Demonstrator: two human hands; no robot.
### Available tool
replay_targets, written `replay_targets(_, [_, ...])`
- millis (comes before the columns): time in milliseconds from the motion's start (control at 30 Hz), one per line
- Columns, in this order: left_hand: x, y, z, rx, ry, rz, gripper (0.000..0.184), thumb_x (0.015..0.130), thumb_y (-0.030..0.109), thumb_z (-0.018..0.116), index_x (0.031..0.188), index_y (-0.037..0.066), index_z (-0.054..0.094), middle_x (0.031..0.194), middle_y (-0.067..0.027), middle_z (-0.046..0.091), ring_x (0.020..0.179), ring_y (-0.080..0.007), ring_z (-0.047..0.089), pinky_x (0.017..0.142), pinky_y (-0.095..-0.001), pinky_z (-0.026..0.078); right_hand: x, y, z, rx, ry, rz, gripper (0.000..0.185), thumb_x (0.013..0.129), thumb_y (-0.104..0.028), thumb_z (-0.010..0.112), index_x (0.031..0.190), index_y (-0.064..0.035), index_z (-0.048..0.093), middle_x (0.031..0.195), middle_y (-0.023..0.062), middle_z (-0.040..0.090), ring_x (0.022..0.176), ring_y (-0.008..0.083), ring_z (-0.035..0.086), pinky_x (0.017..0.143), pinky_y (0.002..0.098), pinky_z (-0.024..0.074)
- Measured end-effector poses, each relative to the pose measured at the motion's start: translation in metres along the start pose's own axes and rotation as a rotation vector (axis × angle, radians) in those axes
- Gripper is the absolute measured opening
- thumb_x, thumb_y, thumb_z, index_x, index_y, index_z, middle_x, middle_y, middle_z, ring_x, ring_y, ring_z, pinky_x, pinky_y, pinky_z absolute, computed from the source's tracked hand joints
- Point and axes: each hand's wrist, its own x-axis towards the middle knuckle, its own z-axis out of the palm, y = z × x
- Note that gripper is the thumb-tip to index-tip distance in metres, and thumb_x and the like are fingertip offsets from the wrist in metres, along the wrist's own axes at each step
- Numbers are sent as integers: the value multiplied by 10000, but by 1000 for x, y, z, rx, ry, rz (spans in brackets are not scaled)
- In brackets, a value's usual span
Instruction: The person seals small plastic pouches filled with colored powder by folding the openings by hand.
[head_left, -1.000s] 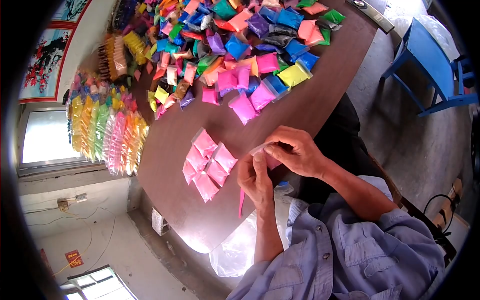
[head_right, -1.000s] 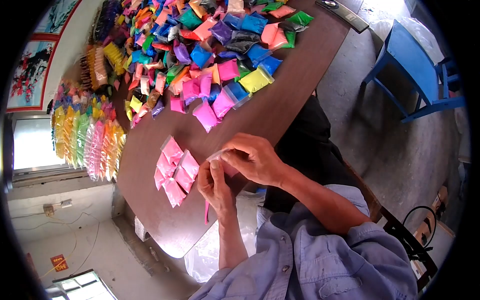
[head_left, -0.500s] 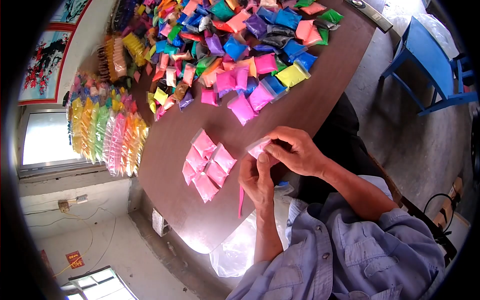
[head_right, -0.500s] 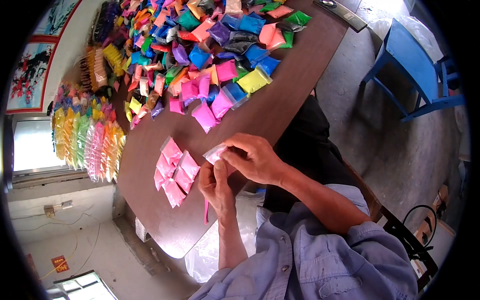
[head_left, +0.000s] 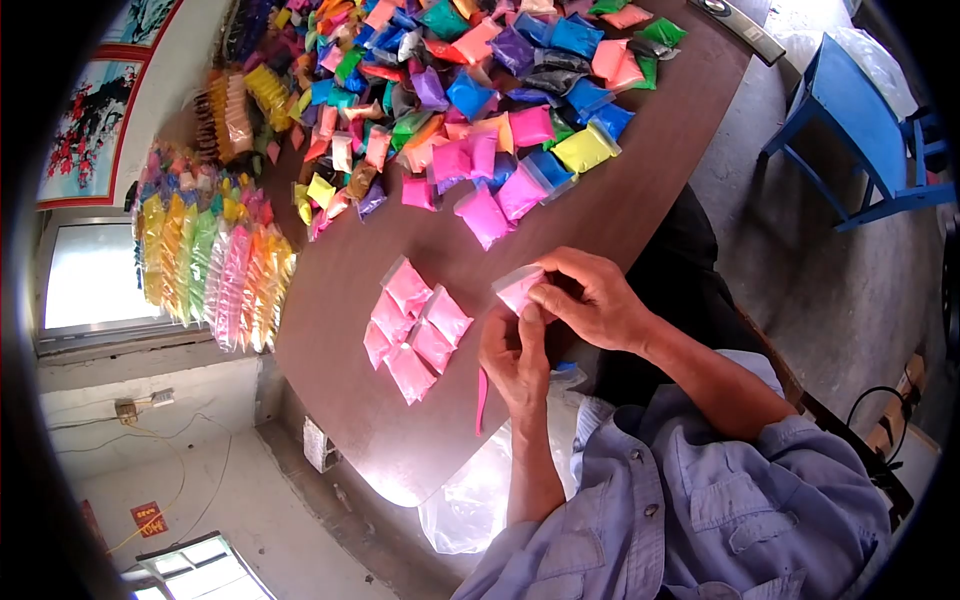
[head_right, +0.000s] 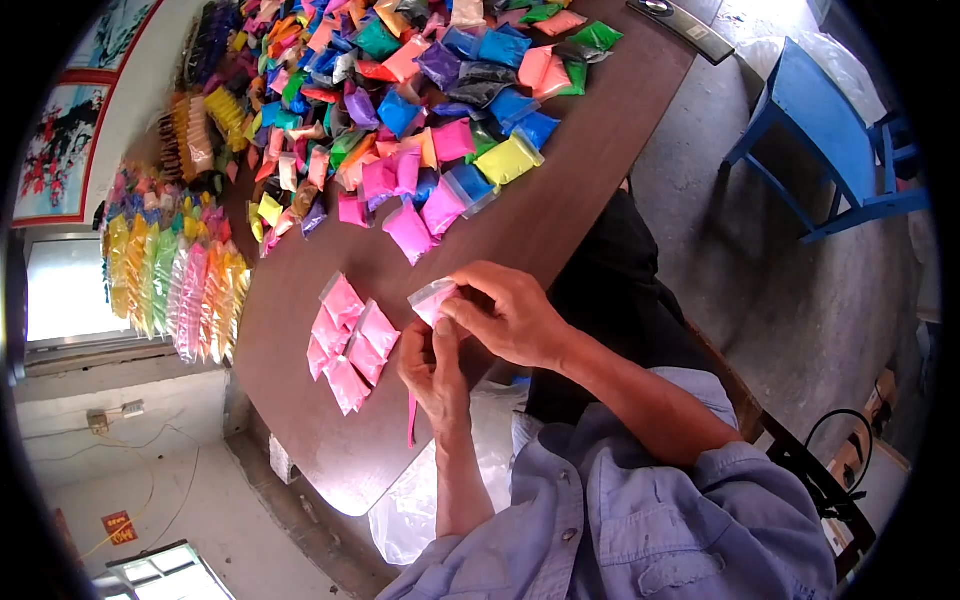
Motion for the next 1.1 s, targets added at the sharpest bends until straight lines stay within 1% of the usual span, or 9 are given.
replay_targets(33, [0,3,2,-56,-22,-2,303,1041,266,681,1056,-36,703,833,-7,650,740,-66,546,650,-239,431,1,0,0,0,0,0,249,986,-179,715,1151,0,665,948,97,653,819,187,661,704,303,533])
replay_targets(100, [0,2,-1,2,-38,17,308,1044,266,678,1062,-40,702,839,-12,657,746,-69,552,656,-239,435,2,0,1,32,49,12,281,971,-220,730,1151,-10,677,960,139,683,802,252,677,694,343,543])
replay_targets(233, [-1,-1,-1,28,5,-6,289,1046,243,670,1077,-42,706,853,-19,672,763,-75,568,671,-240,446,2,-5,-3,-126,26,-98,297,974,-209,723,1186,-7,672,979,133,693,821,244,687,712,340,551])
replay_targets(467, [-1,-1,-3,66,4,-15,245,1034,203,677,1110,-29,700,847,-11,663,766,-80,565,676,-242,444,1,0,0,-20,32,-46,305,964,-170,721,1214,-5,660,1002,138,696,851,246,700,742,336,562])
replay_targets(567, [1,8,3,112,-50,44,242,1018,189,707,1125,-27,685,856,-7,647,774,-81,551,686,-244,435,2,3,3,31,61,-21,299,961,-162,724,1208,-5,660,1005,139,696,847,247,696,741,336,561])
replay_targets(800, [0,-3,-1,79,-17,35,311,1010,237,717,1134,-48,690,868,-18,672,748,-74,582,651,-248,468,2,-13,-6,-16,-17,27,298,965,-163,716,1205,1,654,1002,138,692,869,217,686,745,336,551])
replay_targets(900, [0,-3,-3,140,-30,60,303,1018,226,705,1146,-48,690,893,-18,687,773,-70,591,679,-244,476,2,-3,-3,64,-4,58,309,963,-176,717,1205,4,653,995,133,690,878,205,681,748,334,547])
replay_targets(967, [0,-2,-2,-19,-33,-20,291,1023,214,698,1156,-45,690,920,-17,698,800,-68,600,714,-239,482,2,0,-1,96,1,70,310,961,-180,720,1202,3,654,993,130,690,879,204,679,747,332,545])
replay_targets(1100, [-1,-4,-4,-23,-1,-42,269,1026,195,691,1154,-42,695,938,-17,704,817,-65,604,740,-231,483,2,2,-2,58,0,25,300,963,-189,721,1186,0,656,970,114,684,839,192,670,719,319,539])
